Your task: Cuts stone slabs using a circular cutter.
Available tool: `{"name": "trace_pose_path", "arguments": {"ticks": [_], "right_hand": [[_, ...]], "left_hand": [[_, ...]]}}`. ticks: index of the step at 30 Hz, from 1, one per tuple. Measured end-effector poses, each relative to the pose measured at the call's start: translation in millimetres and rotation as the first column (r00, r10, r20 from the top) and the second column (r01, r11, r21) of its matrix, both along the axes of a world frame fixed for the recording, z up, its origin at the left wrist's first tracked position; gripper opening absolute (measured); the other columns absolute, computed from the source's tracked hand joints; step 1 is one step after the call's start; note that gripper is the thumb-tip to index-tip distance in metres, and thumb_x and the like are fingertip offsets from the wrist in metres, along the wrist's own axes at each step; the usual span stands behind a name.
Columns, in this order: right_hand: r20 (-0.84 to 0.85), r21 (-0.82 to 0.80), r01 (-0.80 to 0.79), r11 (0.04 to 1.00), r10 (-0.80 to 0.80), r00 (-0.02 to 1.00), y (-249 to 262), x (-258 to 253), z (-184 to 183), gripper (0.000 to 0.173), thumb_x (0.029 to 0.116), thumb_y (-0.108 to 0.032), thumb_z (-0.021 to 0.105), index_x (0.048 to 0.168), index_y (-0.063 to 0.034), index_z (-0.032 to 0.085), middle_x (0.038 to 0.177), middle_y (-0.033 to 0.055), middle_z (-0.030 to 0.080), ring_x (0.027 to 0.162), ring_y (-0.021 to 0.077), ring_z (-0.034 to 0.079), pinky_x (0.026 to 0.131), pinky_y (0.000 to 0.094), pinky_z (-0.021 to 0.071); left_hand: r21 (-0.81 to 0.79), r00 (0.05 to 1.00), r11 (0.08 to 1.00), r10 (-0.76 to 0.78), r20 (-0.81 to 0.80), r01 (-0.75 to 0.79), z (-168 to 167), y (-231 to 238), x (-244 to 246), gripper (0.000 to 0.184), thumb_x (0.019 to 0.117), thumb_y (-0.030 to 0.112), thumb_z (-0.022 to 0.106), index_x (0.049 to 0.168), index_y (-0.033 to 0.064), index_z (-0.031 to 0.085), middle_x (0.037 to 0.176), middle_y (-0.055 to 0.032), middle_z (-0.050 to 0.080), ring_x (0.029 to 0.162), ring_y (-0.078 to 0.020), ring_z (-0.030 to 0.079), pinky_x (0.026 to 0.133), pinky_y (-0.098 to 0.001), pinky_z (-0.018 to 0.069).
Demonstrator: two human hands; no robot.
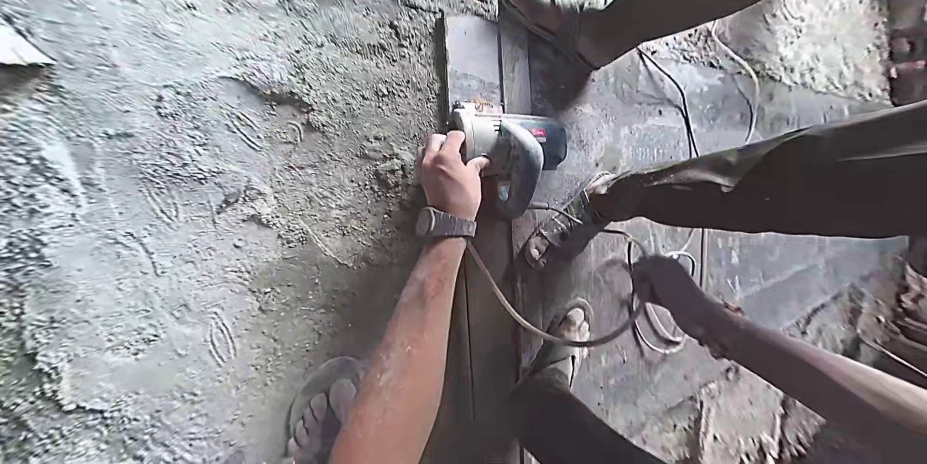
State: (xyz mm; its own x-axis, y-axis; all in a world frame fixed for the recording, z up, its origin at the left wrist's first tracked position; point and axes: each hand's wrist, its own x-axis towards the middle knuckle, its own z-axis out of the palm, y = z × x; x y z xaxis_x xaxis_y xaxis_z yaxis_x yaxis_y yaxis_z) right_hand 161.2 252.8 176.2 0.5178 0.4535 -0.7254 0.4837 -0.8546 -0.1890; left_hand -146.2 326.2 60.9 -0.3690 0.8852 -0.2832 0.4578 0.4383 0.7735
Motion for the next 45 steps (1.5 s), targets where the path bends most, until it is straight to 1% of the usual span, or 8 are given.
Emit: {"name": "trace_pose_path", "arguments": {"ticks": [9,16,19,22,28,32,41,45], "right_hand": [[-0.347,0.361,0.453,0.815,-0.333,0.877,33,100,33,0.027,0.1090,-0.021,0.042,0.088,-0.0111,0.057,0.062,-0.0019,0.055,0.048,0.0083,0.051,0.045,0.0238,0.0444],[0.072,0.996,-0.076,0.042,0.089,0.993,17,149,22,0.007,0.1008,-0.010,0.050,0.105,-0.0042,0.047,0.087,-0.0154,0.058,0.073,-0.0095,0.060,0.069,0.0152,0.0560],[0.179,0.896,-0.199,0.397,0.089,0.980,8,145,-29,0.034,0.1035,-0.016,0.052,0.119,0.0134,0.053,0.090,0.0121,0.064,0.076,0.0141,0.066,0.074,0.0346,0.0582],[0.239,0.496,-0.367,0.787,0.283,0.929,8,143,-60,0.068,0.1026,-0.038,0.062,0.141,0.0144,0.042,0.131,0.0388,0.055,0.122,0.0503,0.057,0.104,0.0608,0.0448],[0.652,0.505,-0.859,0.088,0.613,0.446,-14,89,9,0.069,0.0833,-0.049,0.073,0.121,0.0071,0.063,0.125,0.0301,0.063,0.116,0.0478,0.062,0.098,0.0592,0.0497],[0.626,0.243,-0.868,-0.433,0.754,-0.200,26,49,50,0.046,0.0874,-0.047,0.071,0.116,-0.0106,0.071,0.110,0.0155,0.070,0.104,0.0355,0.070,0.089,0.0523,0.0572],[-0.034,0.030,-0.999,0.045,0.998,0.044,61,-71,40,0.074,0.1002,-0.054,0.058,0.145,0.0034,0.046,0.142,0.0270,0.052,0.135,0.0432,0.050,0.110,0.0552,0.0407],[0.076,0.261,-0.871,0.416,0.891,0.448,54,-93,1,0.089,0.0916,-0.065,0.062,0.147,0.0033,0.045,0.141,0.0224,0.055,0.131,0.0340,0.054,0.112,0.0465,0.0431]], "left_hand": [[-0.116,0.995,0.993,-0.039,-0.093,0.028,24,1,9,0.049,0.0866,0.020,0.083,0.129,0.0015,0.068,0.131,-0.0224,0.065,0.123,-0.0354,0.063,0.108,-0.0499,0.0481],[-0.153,0.990,0.988,-0.016,-0.137,-0.005,27,0,19,0.048,0.0902,0.021,0.080,0.133,0.0029,0.065,0.134,-0.0218,0.063,0.126,-0.0324,0.061,0.111,-0.0464,0.0454],[-0.132,0.987,0.991,-0.046,-0.155,0.025,23,1,16,0.049,0.0901,0.021,0.080,0.132,0.0017,0.065,0.134,-0.0220,0.063,0.126,-0.0318,0.061,0.112,-0.0458,0.0454],[-0.133,0.985,0.990,-0.060,-0.162,0.039,23,4,17,0.048,0.0911,0.023,0.079,0.133,0.0028,0.065,0.134,-0.0216,0.063,0.127,-0.0328,0.061,0.112,-0.0477,0.0448],[-0.156,0.992,0.987,-0.047,-0.115,0.028,22,5,12,0.047,0.0911,0.024,0.079,0.131,0.0026,0.066,0.133,-0.0212,0.064,0.126,-0.0331,0.062,0.112,-0.0485,0.0455],[-0.161,0.991,0.987,-0.046,-0.128,0.026,22,7,11,0.048,0.0898,0.023,0.081,0.131,0.0024,0.067,0.132,-0.0225,0.064,0.125,-0.0354,0.061,0.111,-0.0506,0.0456],[-0.135,0.991,0.989,-0.079,-0.107,0.064,21,8,4,0.047,0.0894,0.022,0.081,0.130,0.0014,0.067,0.135,-0.0210,0.064,0.126,-0.0344,0.062,0.112,-0.0494,0.0458],[-0.114,0.994,0.990,-0.091,-0.066,0.084,26,12,3,0.048,0.0893,0.020,0.081,0.131,0.0003,0.067,0.136,-0.0220,0.063,0.128,-0.0348,0.061,0.112,-0.0490,0.0452]]}}
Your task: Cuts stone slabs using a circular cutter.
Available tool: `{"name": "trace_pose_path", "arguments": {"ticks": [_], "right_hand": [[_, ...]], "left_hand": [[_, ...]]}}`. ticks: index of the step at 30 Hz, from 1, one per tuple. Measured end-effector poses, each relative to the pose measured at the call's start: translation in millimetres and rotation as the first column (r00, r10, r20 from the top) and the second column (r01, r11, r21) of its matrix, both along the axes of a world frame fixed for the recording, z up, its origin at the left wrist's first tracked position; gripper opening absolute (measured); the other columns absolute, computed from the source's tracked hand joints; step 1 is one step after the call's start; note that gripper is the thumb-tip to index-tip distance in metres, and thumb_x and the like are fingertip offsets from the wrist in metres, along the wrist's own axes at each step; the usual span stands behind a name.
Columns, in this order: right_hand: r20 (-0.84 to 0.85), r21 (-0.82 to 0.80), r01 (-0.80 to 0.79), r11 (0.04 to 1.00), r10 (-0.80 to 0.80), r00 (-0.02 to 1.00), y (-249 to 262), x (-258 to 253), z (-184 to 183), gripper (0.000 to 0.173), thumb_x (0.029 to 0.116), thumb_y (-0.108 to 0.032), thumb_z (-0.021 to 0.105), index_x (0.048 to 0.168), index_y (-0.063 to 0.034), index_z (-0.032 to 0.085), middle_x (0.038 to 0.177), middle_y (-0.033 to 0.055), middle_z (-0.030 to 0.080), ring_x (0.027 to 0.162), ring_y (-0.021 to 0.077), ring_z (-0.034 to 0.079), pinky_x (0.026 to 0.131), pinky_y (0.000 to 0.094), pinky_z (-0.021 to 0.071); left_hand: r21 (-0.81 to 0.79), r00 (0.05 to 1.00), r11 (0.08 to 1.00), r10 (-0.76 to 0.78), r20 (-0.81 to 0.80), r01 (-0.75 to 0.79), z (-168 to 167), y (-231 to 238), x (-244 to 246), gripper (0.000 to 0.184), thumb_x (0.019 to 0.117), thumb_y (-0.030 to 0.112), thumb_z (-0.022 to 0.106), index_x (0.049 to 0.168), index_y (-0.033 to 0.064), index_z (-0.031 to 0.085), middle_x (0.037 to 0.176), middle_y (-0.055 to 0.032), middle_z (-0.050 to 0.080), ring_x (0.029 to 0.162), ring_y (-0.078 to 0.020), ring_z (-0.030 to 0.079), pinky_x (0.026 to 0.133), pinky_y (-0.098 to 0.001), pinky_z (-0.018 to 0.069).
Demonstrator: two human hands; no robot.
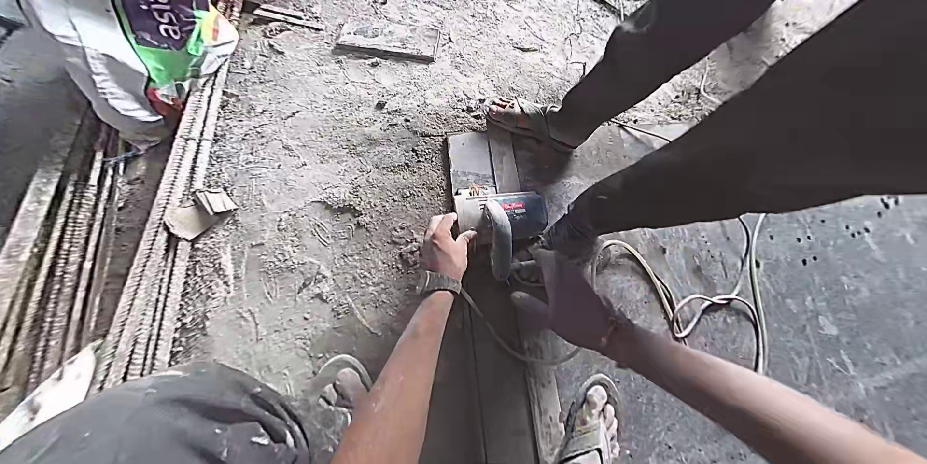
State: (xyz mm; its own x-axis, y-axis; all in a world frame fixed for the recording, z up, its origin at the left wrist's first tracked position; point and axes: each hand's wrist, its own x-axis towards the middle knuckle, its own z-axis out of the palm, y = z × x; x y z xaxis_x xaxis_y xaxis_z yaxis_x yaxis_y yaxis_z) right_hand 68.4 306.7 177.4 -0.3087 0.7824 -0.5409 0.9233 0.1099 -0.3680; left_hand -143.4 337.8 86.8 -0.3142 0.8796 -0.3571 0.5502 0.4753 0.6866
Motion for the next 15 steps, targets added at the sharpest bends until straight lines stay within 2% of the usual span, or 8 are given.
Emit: {"name": "trace_pose_path", "arguments": {"ticks": [2,4,5,7,9,12,14,15], "right_hand": [[-0.218,0.096,0.290,0.952,-0.264,0.940,1,-33,-35,0.083,0.0891,-0.059,0.069,0.139,0.0046,0.051,0.129,0.0206,0.062,0.118,0.0291,0.062,0.104,0.0427,0.0500],[-0.387,-0.005,0.543,0.840,-0.503,0.773,12,-68,-56,0.072,0.0897,-0.052,0.073,0.133,0.0009,0.052,0.107,0.0138,0.067,0.094,0.0209,0.067,0.086,0.0397,0.0557],[-0.449,-0.060,0.620,0.783,-0.575,0.684,18,-80,-67,0.067,0.0899,-0.049,0.074,0.130,-0.0001,0.052,0.097,0.0120,0.067,0.084,0.0191,0.067,0.078,0.0397,0.0568],[-0.569,-0.171,0.704,0.689,-0.652,0.501,26,-91,-87,0.053,0.0904,-0.035,0.077,0.122,0.0016,0.056,0.088,0.0108,0.067,0.073,0.0168,0.065,0.070,0.0362,0.0573],[-0.644,-0.229,0.724,0.650,-0.659,0.388,30,-94,-97,0.040,0.0911,-0.024,0.076,0.115,0.0029,0.059,0.081,0.0082,0.066,0.064,0.0125,0.063,0.061,0.0293,0.0562],[-0.657,-0.070,0.753,0.655,-0.598,0.459,33,-97,-100,0.032,0.0875,-0.017,0.076,0.111,0.0011,0.064,0.083,0.0069,0.067,0.066,0.0106,0.064,0.062,0.0283,0.0565],[-0.613,0.091,0.776,0.624,-0.579,0.537,33,-103,-98,0.036,0.0839,-0.013,0.076,0.115,0.0030,0.065,0.091,0.0119,0.069,0.078,0.0164,0.066,0.074,0.0365,0.0559],[-0.601,0.138,0.782,0.607,-0.576,0.554,32,-106,-98,0.039,0.0828,-0.011,0.076,0.117,0.0032,0.064,0.093,0.0129,0.069,0.081,0.0177,0.067,0.075,0.0379,0.0565]], "left_hand": [[0.013,1.000,1.000,0.014,0.027,-0.015,-2,-1,-4,0.048,0.0883,0.020,0.081,0.130,0.0006,0.068,0.135,-0.0222,0.063,0.127,-0.0355,0.061,0.111,-0.0494,0.0464],[-0.005,0.998,1.000,0.018,0.052,-0.018,1,1,-5,0.047,0.0899,0.019,0.079,0.131,0.0009,0.067,0.137,-0.0216,0.063,0.128,-0.0350,0.061,0.112,-0.0484,0.0458],[-0.018,0.998,1.000,0.022,0.056,-0.021,3,1,-6,0.046,0.0910,0.018,0.077,0.133,0.0016,0.067,0.138,-0.0207,0.063,0.129,-0.0344,0.060,0.113,-0.0476,0.0455],[-0.013,0.997,0.999,0.032,0.066,-0.031,-1,-2,-7,0.047,0.0908,0.019,0.077,0.133,0.0023,0.067,0.137,-0.0197,0.063,0.128,-0.0335,0.061,0.112,-0.0465,0.0461],[0.032,0.996,0.999,0.042,0.080,-0.045,-7,-2,-8,0.048,0.0888,0.018,0.080,0.131,0.0010,0.068,0.135,-0.0209,0.064,0.126,-0.0340,0.063,0.110,-0.0464,0.0475],[0.055,0.995,0.997,0.050,0.083,-0.055,-11,0,-6,0.048,0.0879,0.018,0.080,0.131,0.0007,0.068,0.135,-0.0216,0.064,0.124,-0.0340,0.064,0.109,-0.0467,0.0489],[0.049,0.995,0.997,0.049,0.083,-0.053,-10,2,-6,0.048,0.0878,0.017,0.080,0.131,0.0004,0.068,0.135,-0.0222,0.064,0.124,-0.0350,0.064,0.109,-0.0474,0.0490],[0.044,0.996,0.998,0.048,0.079,-0.051,-10,3,-6,0.048,0.0875,0.017,0.081,0.131,0.0005,0.068,0.135,-0.0220,0.064,0.124,-0.0349,0.064,0.108,-0.0472,0.0492]]}}
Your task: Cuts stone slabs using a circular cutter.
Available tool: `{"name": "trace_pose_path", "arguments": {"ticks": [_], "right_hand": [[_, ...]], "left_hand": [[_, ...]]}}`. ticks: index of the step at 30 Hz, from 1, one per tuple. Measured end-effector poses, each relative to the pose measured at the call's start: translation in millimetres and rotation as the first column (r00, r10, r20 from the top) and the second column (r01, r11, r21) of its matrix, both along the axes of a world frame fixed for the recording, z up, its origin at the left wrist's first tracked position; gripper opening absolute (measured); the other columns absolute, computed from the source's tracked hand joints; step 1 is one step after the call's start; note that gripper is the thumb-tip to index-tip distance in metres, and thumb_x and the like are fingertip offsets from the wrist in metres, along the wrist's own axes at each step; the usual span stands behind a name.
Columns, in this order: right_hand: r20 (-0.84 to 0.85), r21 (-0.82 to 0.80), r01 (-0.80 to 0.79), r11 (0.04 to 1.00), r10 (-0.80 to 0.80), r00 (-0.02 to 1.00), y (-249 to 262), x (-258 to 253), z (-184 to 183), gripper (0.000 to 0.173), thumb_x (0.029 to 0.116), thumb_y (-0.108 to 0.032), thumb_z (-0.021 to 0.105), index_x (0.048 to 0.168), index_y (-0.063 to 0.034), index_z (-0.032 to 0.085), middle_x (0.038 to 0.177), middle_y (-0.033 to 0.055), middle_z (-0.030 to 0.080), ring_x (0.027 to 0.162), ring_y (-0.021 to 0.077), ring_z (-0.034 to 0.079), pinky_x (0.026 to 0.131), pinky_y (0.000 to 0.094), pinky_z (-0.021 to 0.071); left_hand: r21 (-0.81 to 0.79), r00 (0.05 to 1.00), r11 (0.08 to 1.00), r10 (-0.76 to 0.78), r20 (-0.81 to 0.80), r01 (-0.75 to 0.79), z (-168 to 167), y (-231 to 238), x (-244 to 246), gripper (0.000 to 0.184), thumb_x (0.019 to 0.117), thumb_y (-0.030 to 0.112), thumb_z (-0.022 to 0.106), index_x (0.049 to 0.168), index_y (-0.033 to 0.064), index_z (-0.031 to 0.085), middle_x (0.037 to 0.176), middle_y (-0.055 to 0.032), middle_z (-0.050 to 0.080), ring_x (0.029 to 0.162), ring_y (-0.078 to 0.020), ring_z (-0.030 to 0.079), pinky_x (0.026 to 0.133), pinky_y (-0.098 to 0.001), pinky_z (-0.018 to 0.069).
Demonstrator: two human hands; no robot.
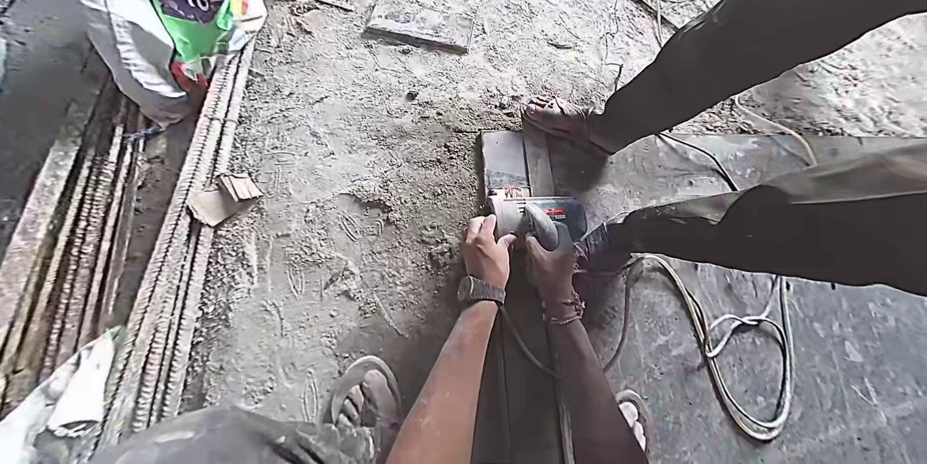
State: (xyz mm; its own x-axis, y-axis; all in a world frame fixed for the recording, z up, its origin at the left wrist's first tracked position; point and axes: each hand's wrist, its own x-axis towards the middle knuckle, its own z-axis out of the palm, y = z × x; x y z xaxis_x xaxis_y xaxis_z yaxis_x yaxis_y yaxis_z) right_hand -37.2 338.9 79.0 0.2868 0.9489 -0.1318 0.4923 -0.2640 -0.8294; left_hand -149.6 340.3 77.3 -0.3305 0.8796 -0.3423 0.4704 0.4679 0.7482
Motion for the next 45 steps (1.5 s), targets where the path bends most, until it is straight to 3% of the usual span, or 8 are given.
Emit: {"name": "trace_pose_path", "arguments": {"ticks": [7,9,29,45], "right_hand": [[0.063,0.073,0.060,0.996,-0.065,0.996,2,-11,-4,0.045,0.0800,-0.010,0.074,0.120,0.0038,0.060,0.093,0.0123,0.068,0.080,0.0174,0.066,0.074,0.0380,0.0555],[0.068,0.106,0.062,0.992,-0.069,0.995,3,-11,-5,0.044,0.0788,-0.010,0.074,0.118,0.0036,0.059,0.091,0.0104,0.067,0.078,0.0140,0.065,0.072,0.0335,0.0553],[-0.005,0.067,0.096,0.993,-0.096,0.995,17,-14,-9,0.042,0.0785,-0.010,0.075,0.116,0.0000,0.060,0.086,0.0060,0.069,0.073,0.0106,0.067,0.067,0.0300,0.0563],[0.070,0.057,0.097,0.994,-0.101,0.992,32,-17,-8,0.041,0.0798,-0.011,0.077,0.115,0.0000,0.059,0.084,0.0078,0.068,0.073,0.0148,0.067,0.068,0.0351,0.0557]], "left_hand": [[-0.044,1.000,0.999,0.009,0.007,-0.009,4,6,-3,0.049,0.0879,0.016,0.080,0.133,0.0014,0.067,0.136,-0.0201,0.064,0.127,-0.0325,0.061,0.112,-0.0422,0.0464],[-0.025,1.000,1.000,0.018,0.000,-0.018,2,8,-1,0.048,0.0873,0.016,0.080,0.132,0.0009,0.068,0.135,-0.0204,0.064,0.127,-0.0328,0.062,0.112,-0.0425,0.0464],[-0.018,0.999,0.999,0.051,0.010,-0.051,-5,23,-2,0.048,0.0860,0.015,0.083,0.129,0.0006,0.069,0.133,-0.0202,0.065,0.121,-0.0318,0.064,0.107,-0.0430,0.0497],[0.015,0.998,0.998,0.058,-0.023,-0.058,-9,36,-4,0.051,0.0827,0.016,0.086,0.128,-0.0002,0.069,0.130,-0.0219,0.065,0.111,-0.0356,0.067,0.099,-0.0493,0.0529]]}}
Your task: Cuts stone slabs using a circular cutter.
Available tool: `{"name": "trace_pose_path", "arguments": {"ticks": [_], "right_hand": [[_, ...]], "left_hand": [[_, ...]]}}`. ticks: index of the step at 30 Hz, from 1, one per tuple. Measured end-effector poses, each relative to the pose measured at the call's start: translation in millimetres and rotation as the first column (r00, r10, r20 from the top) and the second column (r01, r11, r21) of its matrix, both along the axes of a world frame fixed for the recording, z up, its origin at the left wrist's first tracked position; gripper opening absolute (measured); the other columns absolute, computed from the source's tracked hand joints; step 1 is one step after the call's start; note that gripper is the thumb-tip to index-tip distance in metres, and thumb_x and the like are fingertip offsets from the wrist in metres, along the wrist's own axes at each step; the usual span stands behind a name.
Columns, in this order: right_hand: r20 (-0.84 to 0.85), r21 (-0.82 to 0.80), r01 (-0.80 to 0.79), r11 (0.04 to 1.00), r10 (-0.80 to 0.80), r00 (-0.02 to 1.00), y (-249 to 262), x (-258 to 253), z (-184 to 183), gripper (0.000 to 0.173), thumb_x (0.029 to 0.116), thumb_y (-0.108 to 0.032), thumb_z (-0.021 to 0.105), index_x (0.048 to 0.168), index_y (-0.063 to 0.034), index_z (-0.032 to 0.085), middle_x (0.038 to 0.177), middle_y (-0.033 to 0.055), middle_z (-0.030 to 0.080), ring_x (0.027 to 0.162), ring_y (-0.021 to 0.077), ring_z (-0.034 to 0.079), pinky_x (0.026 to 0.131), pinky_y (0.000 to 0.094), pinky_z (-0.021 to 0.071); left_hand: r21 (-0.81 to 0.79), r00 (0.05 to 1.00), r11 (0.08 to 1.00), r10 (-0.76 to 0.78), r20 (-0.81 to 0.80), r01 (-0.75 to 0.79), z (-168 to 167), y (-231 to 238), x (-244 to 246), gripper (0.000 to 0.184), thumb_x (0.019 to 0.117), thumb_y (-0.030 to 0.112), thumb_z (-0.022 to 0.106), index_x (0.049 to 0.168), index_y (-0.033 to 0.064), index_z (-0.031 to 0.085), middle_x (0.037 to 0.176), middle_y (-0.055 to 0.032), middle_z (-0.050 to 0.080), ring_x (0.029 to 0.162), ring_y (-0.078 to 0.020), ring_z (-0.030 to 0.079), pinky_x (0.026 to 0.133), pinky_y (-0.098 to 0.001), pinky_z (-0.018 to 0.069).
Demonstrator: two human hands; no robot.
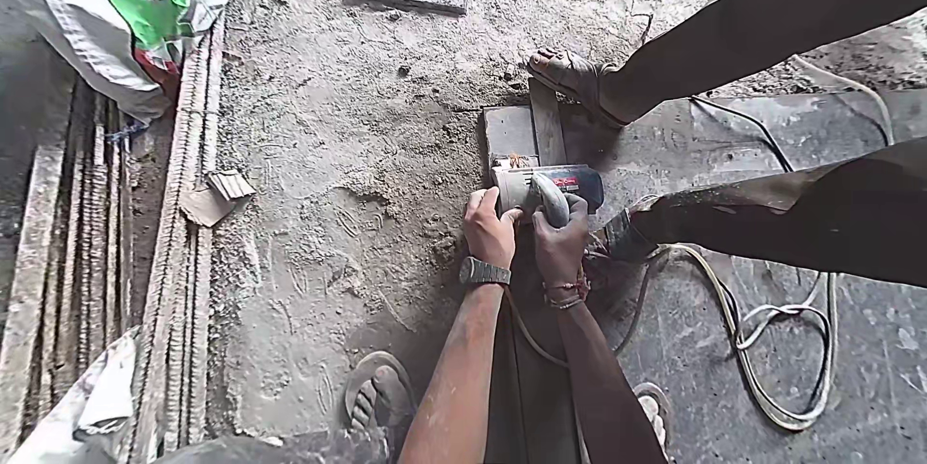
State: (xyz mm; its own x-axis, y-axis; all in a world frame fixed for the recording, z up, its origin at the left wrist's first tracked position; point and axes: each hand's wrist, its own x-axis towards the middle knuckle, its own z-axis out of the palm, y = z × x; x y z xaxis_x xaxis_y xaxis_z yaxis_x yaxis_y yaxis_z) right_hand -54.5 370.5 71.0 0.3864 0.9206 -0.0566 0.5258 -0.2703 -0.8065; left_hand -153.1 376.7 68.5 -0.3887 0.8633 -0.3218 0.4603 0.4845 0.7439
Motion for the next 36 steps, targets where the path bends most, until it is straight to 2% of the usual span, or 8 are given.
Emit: {"name": "trace_pose_path", "arguments": {"ticks": [6,9,17,25,27,32,36], "right_hand": [[0.003,-0.004,0.000,1.000,0.000,1.000,5,-1,-1,0.043,0.0795,-0.011,0.077,0.117,-0.0008,0.059,0.083,0.0073,0.067,0.072,0.0151,0.066,0.068,0.0362,0.0550],[0.008,-0.004,0.004,1.000,-0.004,1.000,7,-2,0,0.043,0.0797,-0.012,0.077,0.117,-0.0006,0.058,0.084,0.0081,0.067,0.072,0.0162,0.066,0.067,0.0375,0.0548],[0.010,0.017,0.000,1.000,0.000,1.000,14,-5,0,0.043,0.0798,-0.012,0.077,0.117,0.0001,0.058,0.084,0.0079,0.067,0.072,0.0151,0.066,0.069,0.0359,0.0552],[-0.004,0.000,-0.003,1.000,0.003,1.000,19,-5,-1,0.042,0.0796,-0.010,0.077,0.117,-0.0019,0.059,0.084,0.0085,0.067,0.073,0.0171,0.066,0.068,0.0390,0.0549],[-0.022,-0.024,-0.012,1.000,0.012,1.000,21,-3,0,0.043,0.0791,-0.010,0.078,0.117,-0.0028,0.059,0.085,0.0085,0.067,0.072,0.0174,0.066,0.067,0.0393,0.0549],[-0.123,-0.121,-0.055,0.991,0.040,0.992,30,4,-1,0.039,0.0772,-0.014,0.080,0.112,-0.0057,0.066,0.083,0.0070,0.066,0.068,0.0170,0.064,0.066,0.0407,0.0538],[-0.402,-0.172,-0.144,0.975,0.065,0.913,38,9,0,0.021,0.0826,-0.006,0.074,0.102,-0.0022,0.068,0.069,0.0045,0.065,0.053,0.0116,0.060,0.053,0.0277,0.0534]], "left_hand": [[-0.011,1.000,1.000,0.003,0.004,-0.003,1,5,-1,0.051,0.0828,0.015,0.086,0.129,0.0005,0.069,0.131,-0.0208,0.065,0.117,-0.0356,0.065,0.103,-0.0496,0.0515],[-0.001,1.000,1.000,0.014,0.008,-0.014,0,7,-1,0.051,0.0826,0.014,0.086,0.128,0.0003,0.069,0.130,-0.0209,0.065,0.113,-0.0349,0.066,0.100,-0.0490,0.0530],[0.014,0.999,1.000,0.025,0.021,-0.026,-1,13,-2,0.050,0.0812,0.013,0.087,0.127,-0.0001,0.070,0.129,-0.0209,0.066,0.116,-0.0356,0.065,0.102,-0.0497,0.0519],[0.009,0.999,1.000,0.028,0.028,-0.028,0,18,-4,0.051,0.0825,0.012,0.086,0.129,0.0008,0.069,0.131,-0.0212,0.065,0.113,-0.0354,0.066,0.100,-0.0506,0.0528],[0.011,0.999,1.000,0.029,0.023,-0.029,-1,19,-4,0.051,0.0820,0.013,0.087,0.129,0.0013,0.069,0.132,-0.0208,0.064,0.117,-0.0351,0.066,0.103,-0.0501,0.0526],[0.024,0.999,0.999,0.032,0.017,-0.032,0,22,-3,0.051,0.0812,0.012,0.087,0.127,-0.0005,0.069,0.131,-0.0214,0.065,0.118,-0.0356,0.065,0.103,-0.0503,0.0526],[0.013,0.999,0.999,0.031,0.027,-0.031,0,25,-5,0.051,0.0816,0.011,0.087,0.128,-0.0001,0.069,0.131,-0.0209,0.065,0.117,-0.0355,0.066,0.103,-0.0505,0.0527]]}}
